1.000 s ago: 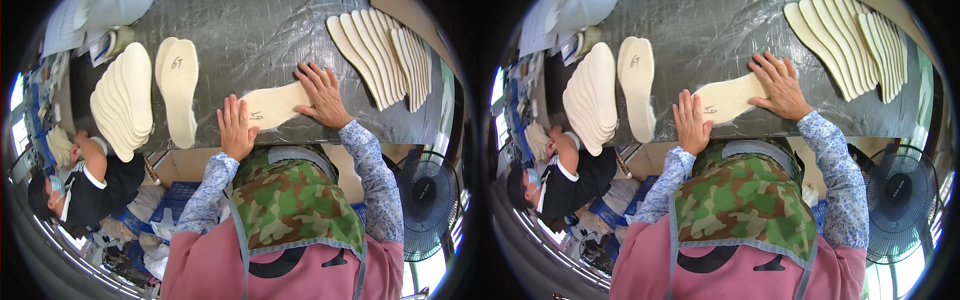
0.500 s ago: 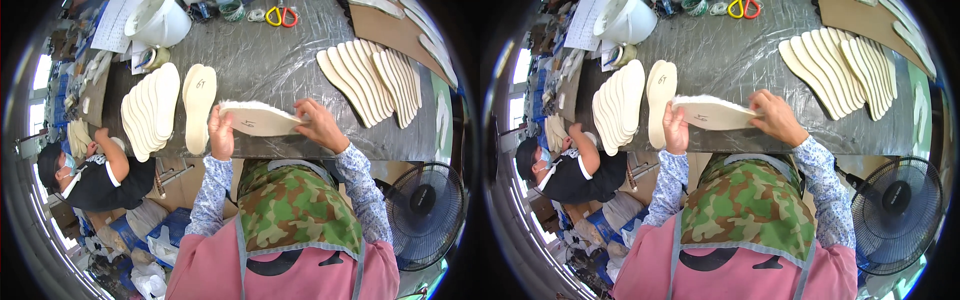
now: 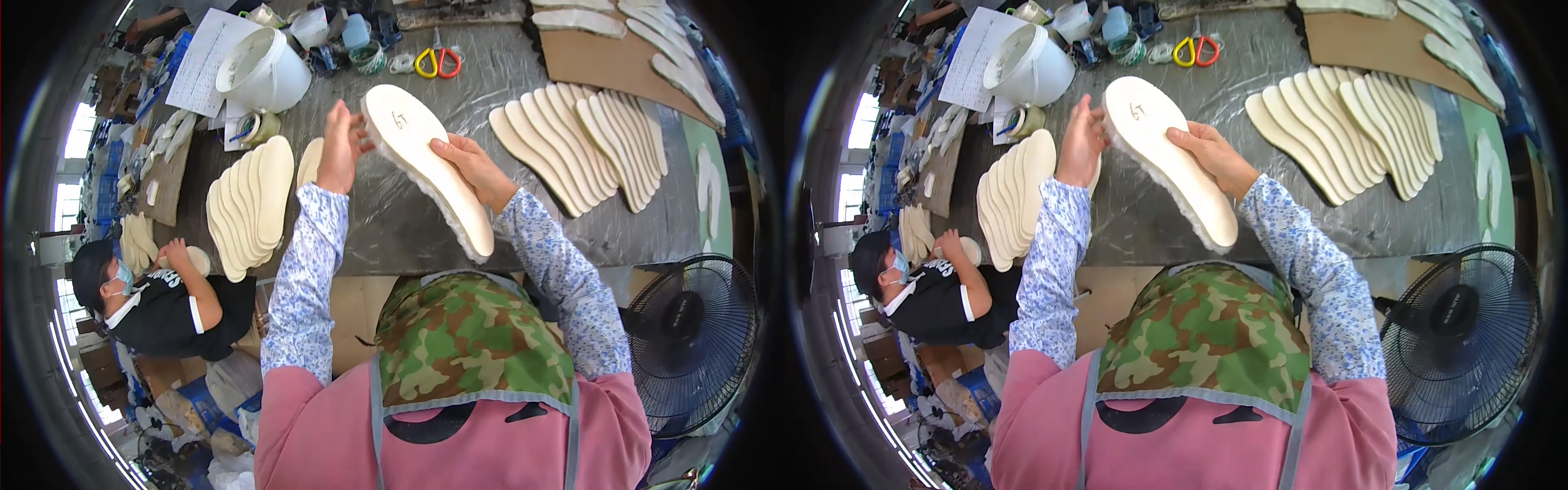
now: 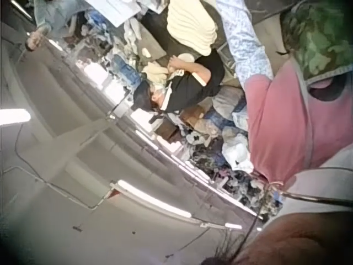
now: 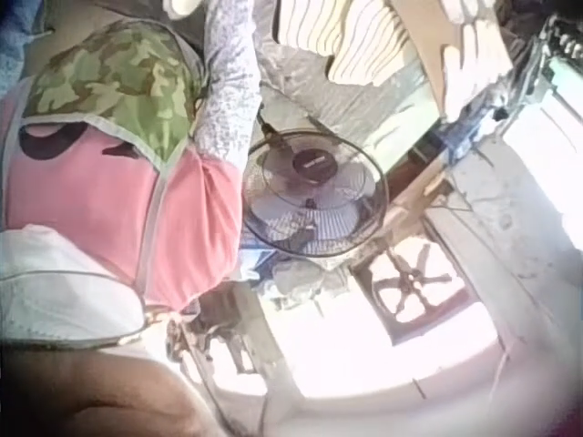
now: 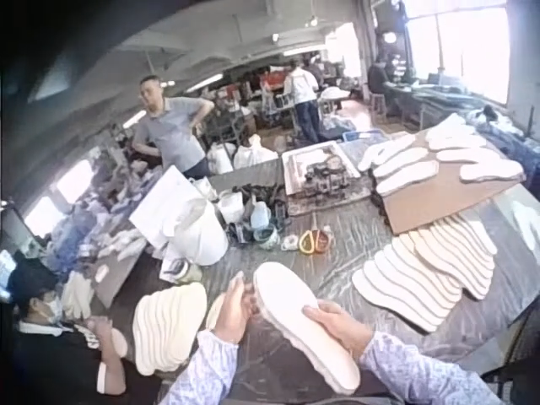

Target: Inspecting and stacking shoe insoles at a manufacturing station.

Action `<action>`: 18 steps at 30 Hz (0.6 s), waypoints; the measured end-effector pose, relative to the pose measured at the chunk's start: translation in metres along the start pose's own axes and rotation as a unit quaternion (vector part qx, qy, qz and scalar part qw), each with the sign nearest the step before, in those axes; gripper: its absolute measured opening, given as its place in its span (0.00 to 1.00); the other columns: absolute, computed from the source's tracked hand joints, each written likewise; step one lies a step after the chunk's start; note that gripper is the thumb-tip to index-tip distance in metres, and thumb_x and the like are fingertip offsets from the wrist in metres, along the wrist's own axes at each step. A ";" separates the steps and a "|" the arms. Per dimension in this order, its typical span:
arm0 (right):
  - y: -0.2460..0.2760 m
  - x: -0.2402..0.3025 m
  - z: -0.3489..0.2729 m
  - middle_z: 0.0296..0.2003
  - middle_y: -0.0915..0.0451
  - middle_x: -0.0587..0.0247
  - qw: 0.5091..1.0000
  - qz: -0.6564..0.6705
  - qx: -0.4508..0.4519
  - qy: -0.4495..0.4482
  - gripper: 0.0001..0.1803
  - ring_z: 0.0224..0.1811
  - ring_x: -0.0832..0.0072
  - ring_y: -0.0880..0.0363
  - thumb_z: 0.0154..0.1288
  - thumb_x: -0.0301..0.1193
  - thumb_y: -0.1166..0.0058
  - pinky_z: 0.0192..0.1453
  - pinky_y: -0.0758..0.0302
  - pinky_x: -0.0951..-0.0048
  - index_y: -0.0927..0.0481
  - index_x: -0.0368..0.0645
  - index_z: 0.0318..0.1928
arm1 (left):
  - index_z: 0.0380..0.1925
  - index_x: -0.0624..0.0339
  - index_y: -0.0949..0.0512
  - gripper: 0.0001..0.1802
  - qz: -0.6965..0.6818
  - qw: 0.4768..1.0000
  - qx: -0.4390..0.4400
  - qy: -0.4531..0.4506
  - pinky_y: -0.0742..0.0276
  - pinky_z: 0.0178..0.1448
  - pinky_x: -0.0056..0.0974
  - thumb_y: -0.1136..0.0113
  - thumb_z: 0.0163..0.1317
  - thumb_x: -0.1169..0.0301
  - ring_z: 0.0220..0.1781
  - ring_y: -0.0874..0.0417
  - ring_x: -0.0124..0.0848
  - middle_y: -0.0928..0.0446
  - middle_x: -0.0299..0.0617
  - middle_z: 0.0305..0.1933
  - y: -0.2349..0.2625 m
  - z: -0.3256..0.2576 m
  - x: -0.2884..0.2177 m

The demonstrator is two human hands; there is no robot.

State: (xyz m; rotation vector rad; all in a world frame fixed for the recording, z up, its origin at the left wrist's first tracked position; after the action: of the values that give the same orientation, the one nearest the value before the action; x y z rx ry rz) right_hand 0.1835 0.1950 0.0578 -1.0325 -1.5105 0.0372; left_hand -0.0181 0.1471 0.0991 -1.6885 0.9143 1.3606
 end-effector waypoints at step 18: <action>0.054 0.029 0.033 0.35 0.17 0.58 0.959 0.136 -0.200 0.145 0.16 0.30 0.74 0.18 0.73 0.38 0.50 0.33 0.19 0.69 0.24 0.35 0.45 | 0.47 0.63 0.35 0.15 0.066 0.986 0.150 -0.038 0.29 0.47 0.33 0.48 0.72 0.63 0.41 0.27 0.26 0.27 0.42 0.41 -0.101 -0.081 0.030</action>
State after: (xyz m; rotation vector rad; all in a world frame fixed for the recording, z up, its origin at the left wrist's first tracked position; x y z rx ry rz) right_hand 0.1913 0.2620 0.0416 -1.4973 -1.1211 -0.2269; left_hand 0.1113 0.1177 0.0935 -1.3582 1.1419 1.2896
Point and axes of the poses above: each hand's wrist, its own z-axis towards the middle knuckle, its own y-axis out of the back of the hand, x = y × z, the point moved 4 cm from there along z, towards the middle knuckle
